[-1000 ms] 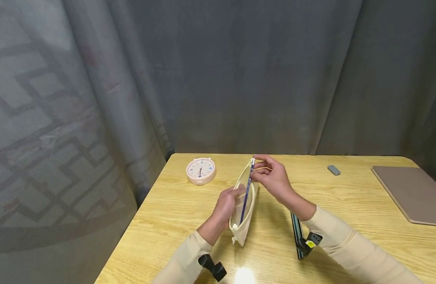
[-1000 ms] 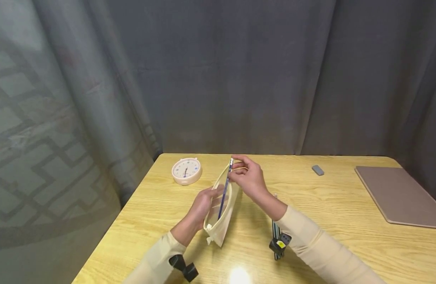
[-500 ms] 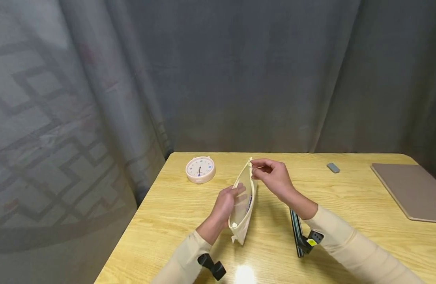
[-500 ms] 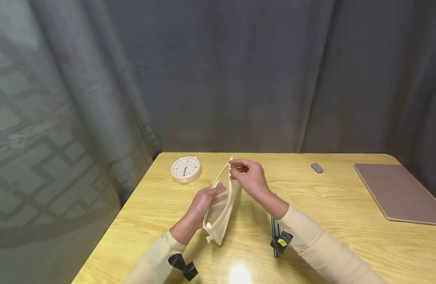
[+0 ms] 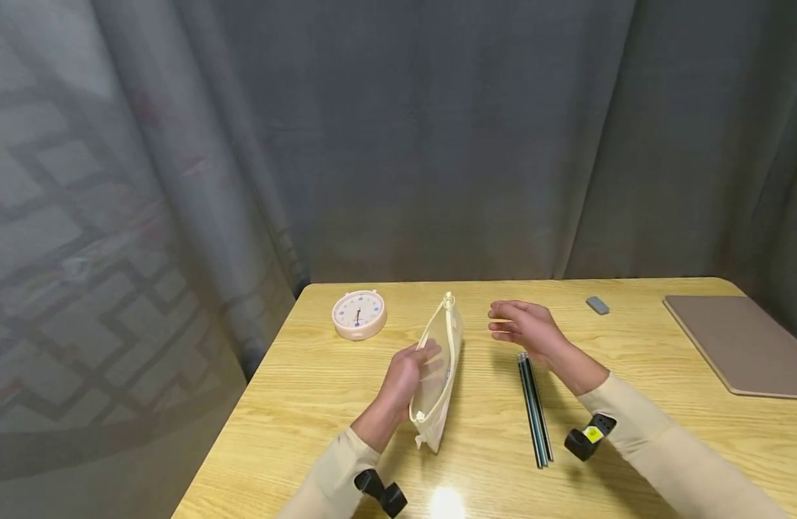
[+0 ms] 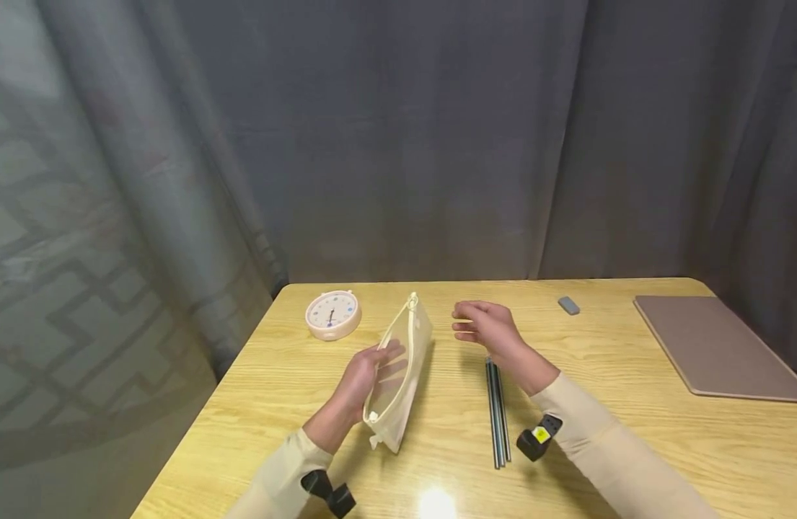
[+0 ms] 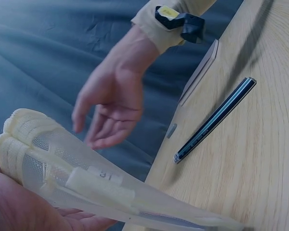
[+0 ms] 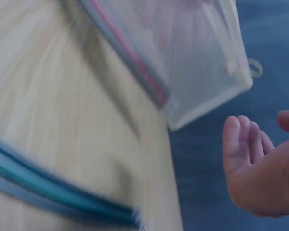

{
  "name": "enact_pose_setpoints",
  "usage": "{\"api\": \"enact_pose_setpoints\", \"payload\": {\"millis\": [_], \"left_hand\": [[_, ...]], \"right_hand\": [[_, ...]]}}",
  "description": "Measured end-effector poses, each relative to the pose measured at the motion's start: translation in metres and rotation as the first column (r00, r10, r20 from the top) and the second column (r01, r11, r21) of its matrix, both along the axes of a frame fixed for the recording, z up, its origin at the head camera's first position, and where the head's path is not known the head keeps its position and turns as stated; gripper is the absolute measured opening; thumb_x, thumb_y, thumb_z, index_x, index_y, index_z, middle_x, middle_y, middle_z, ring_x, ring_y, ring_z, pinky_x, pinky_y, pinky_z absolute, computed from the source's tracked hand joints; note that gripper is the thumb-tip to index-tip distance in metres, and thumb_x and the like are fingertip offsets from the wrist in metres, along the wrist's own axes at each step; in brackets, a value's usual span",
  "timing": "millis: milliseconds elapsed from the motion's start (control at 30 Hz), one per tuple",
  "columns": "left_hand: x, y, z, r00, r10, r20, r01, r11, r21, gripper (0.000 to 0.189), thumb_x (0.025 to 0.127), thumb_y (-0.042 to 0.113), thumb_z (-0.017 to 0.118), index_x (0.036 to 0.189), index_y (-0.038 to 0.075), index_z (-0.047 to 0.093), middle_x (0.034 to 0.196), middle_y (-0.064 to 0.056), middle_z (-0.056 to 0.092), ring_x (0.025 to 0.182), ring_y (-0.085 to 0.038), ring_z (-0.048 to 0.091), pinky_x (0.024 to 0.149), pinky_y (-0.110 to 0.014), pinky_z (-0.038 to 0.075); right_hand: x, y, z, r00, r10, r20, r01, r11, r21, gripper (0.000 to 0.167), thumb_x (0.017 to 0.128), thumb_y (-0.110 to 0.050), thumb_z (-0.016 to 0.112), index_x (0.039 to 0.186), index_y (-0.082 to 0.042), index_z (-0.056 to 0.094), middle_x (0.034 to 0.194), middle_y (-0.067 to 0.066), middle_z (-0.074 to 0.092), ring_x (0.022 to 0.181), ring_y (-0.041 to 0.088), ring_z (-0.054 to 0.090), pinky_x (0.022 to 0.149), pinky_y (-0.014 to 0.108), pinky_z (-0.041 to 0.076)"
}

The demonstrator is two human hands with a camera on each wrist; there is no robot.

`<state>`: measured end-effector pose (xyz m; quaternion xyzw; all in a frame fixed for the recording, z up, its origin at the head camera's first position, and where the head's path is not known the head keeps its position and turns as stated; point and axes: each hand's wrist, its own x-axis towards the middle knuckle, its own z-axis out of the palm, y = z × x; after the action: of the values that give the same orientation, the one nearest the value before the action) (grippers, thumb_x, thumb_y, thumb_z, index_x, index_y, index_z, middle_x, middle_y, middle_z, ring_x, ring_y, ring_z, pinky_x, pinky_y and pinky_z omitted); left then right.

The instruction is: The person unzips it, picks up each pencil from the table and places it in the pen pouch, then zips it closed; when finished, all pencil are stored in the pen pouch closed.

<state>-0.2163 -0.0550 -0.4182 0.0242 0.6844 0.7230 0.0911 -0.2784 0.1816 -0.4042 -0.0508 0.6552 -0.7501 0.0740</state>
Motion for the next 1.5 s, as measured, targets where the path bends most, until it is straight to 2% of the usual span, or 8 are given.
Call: {"api": "enact_pose_setpoints", "payload": {"millis": [167,333,433,567,667,867,1233,1500], "left_hand": [[0.001,-0.002,-0.001,1.0,0.008,-0.002,-0.008,1.0,-0.006,0.051,0.108,0.015,0.033,0.152,-0.012,0.038,0.155,-0.028,0.045,0.141,-0.047,0.047,0.113,-0.057,0.046],[0.001,-0.003,-0.001,1.0,0.007,0.003,-0.007,1.0,-0.003,0.051,0.108,0.015,0.033,0.152,-0.011,0.038,0.156,-0.028,0.044,0.14,-0.047,0.047,0.112,-0.055,0.047],[0.001,-0.003,0.0,1.0,0.013,0.008,-0.013,1.0,-0.006,0.051,0.108,0.015,0.033,0.151,-0.011,0.039,0.156,-0.027,0.044,0.14,-0.046,0.048,0.111,-0.055,0.048],[0.0,-0.002,-0.001,1.0,0.021,0.014,-0.021,1.0,-0.006,0.051,0.108,0.015,0.033,0.151,-0.012,0.039,0.156,-0.027,0.045,0.139,-0.046,0.049,0.11,-0.054,0.049],[-0.001,-0.001,-0.002,1.0,0.021,0.011,-0.021,1.0,-0.005,0.051,0.107,0.014,0.034,0.15,-0.013,0.04,0.155,-0.027,0.045,0.139,-0.046,0.05,0.11,-0.053,0.05],[-0.001,-0.001,-0.003,1.0,0.019,0.004,-0.019,1.0,-0.009,0.051,0.106,0.013,0.035,0.149,-0.014,0.04,0.153,-0.028,0.047,0.138,-0.047,0.051,0.109,-0.053,0.05],[-0.001,-0.001,-0.005,1.0,0.014,0.023,-0.014,1.0,0.0,0.051,0.106,0.013,0.034,0.15,-0.012,0.041,0.153,-0.027,0.048,0.138,-0.046,0.05,0.109,-0.053,0.051],[-0.001,-0.001,-0.004,0.999,0.035,0.036,-0.035,0.999,0.002,0.05,0.106,0.014,0.036,0.149,-0.011,0.043,0.155,-0.025,0.047,0.137,-0.045,0.052,0.108,-0.051,0.052]], "right_hand": [[-0.001,0.026,-0.016,0.996,0.054,0.073,-0.062,0.992,0.111,0.062,0.107,-0.027,0.054,0.149,0.015,0.038,0.105,0.0,0.07,0.086,0.006,0.072,0.082,0.025,0.063],[-0.001,0.048,-0.031,0.986,0.092,0.138,-0.125,0.959,0.253,0.071,0.109,-0.032,0.05,0.154,0.016,0.027,0.134,0.033,0.058,0.088,0.007,0.071,0.082,0.024,0.063],[-0.001,0.058,-0.039,0.978,0.122,0.169,-0.171,0.934,0.314,0.071,0.109,-0.032,0.051,0.152,0.02,0.026,0.14,0.04,0.051,0.086,0.008,0.07,0.079,0.024,0.063],[-0.001,0.065,-0.048,0.974,0.137,0.181,-0.195,0.912,0.36,0.062,0.106,-0.026,0.057,0.142,0.021,0.041,0.109,0.021,0.067,0.08,0.01,0.069,0.073,0.027,0.064],[-0.003,0.069,-0.053,0.972,0.156,0.177,-0.214,0.897,0.386,0.053,0.105,-0.022,0.059,0.136,0.02,0.048,0.097,0.009,0.067,0.078,0.012,0.069,0.07,0.028,0.064],[-0.005,0.075,-0.061,0.967,0.193,0.164,-0.247,0.863,0.441,0.048,0.104,-0.017,0.06,0.133,0.02,0.051,0.095,0.011,0.069,0.078,0.014,0.069,0.07,0.029,0.064],[-0.003,0.072,-0.066,0.981,0.17,0.095,-0.194,0.813,0.549,0.045,0.093,-0.005,0.073,0.125,0.018,0.053,0.078,0.006,0.068,0.065,0.015,0.066,0.061,0.029,0.063],[0.001,0.066,-0.06,0.988,0.151,0.029,-0.131,0.725,0.676,0.045,0.084,-0.003,0.077,0.121,0.015,0.059,0.085,0.01,0.071,0.067,0.018,0.07,0.062,0.033,0.064]]}}
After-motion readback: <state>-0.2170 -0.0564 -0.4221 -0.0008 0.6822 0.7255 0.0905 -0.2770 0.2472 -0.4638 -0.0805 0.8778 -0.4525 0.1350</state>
